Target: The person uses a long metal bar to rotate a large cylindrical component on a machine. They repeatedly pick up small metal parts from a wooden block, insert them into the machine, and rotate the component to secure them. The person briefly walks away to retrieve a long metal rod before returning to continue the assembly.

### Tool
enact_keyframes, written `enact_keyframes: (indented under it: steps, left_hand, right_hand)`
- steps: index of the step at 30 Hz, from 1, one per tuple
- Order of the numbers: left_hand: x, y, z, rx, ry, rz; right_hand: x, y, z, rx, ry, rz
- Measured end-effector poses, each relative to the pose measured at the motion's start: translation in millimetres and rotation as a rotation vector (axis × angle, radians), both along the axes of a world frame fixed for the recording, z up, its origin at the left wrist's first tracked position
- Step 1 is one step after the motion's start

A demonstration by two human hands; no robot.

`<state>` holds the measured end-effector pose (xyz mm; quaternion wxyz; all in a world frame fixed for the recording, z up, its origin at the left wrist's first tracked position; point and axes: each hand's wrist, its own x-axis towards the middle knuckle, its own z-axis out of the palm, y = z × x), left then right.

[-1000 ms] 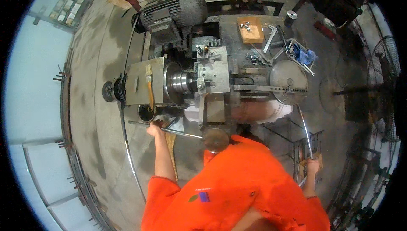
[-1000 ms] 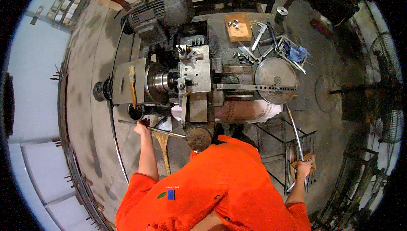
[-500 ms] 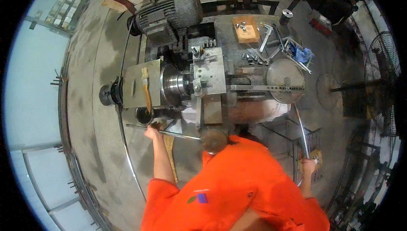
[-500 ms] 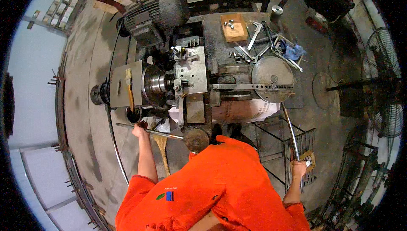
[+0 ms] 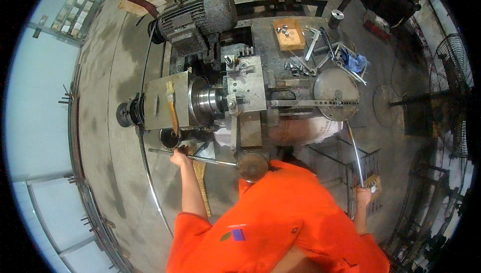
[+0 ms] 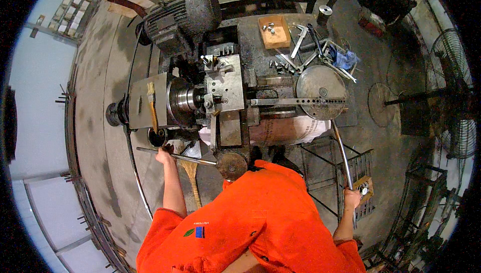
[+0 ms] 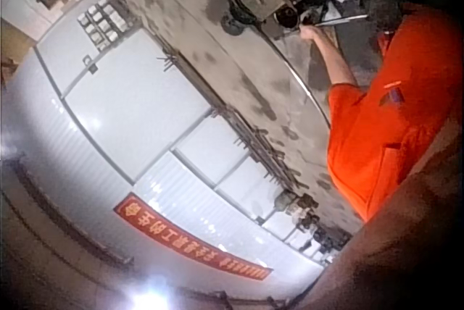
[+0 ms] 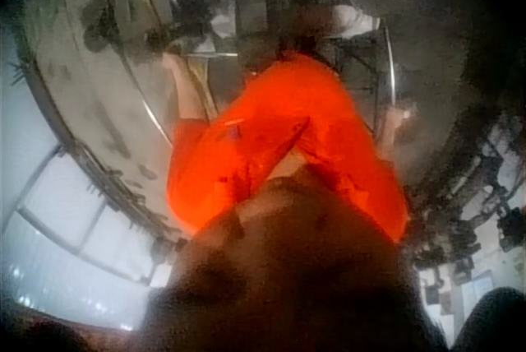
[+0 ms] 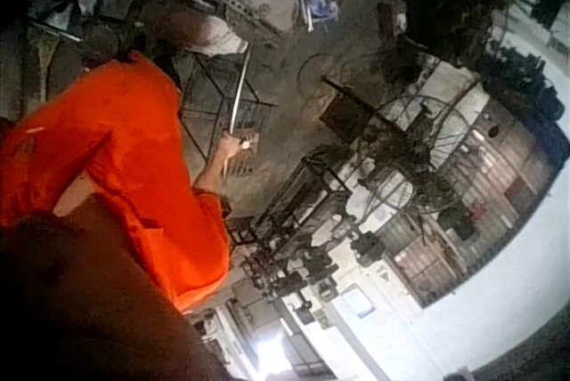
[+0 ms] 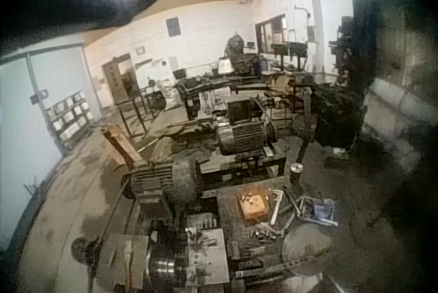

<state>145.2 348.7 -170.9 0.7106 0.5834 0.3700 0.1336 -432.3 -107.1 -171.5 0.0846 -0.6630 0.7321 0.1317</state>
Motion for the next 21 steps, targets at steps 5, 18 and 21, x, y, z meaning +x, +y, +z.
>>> enact_keyframes:
  steps: [5,18,21]
  left_hand:
    - [2.5,4.7,-9.7,0.013,0.02,0.021]
    - [0.2,-6.0,6.7,0.039,0.097,0.015]
    - [2.1,3.0,0.1,0.024,0.089,-0.008]
  right_hand:
    - [-7.8,5.1,-12.4,-0.044,0.029,0.074]
    - [-15.9,15.1,-18.3,-0.061,0.097,0.134]
    - [-4.0,18.5,-8.8,0.017,0.043,0.039]
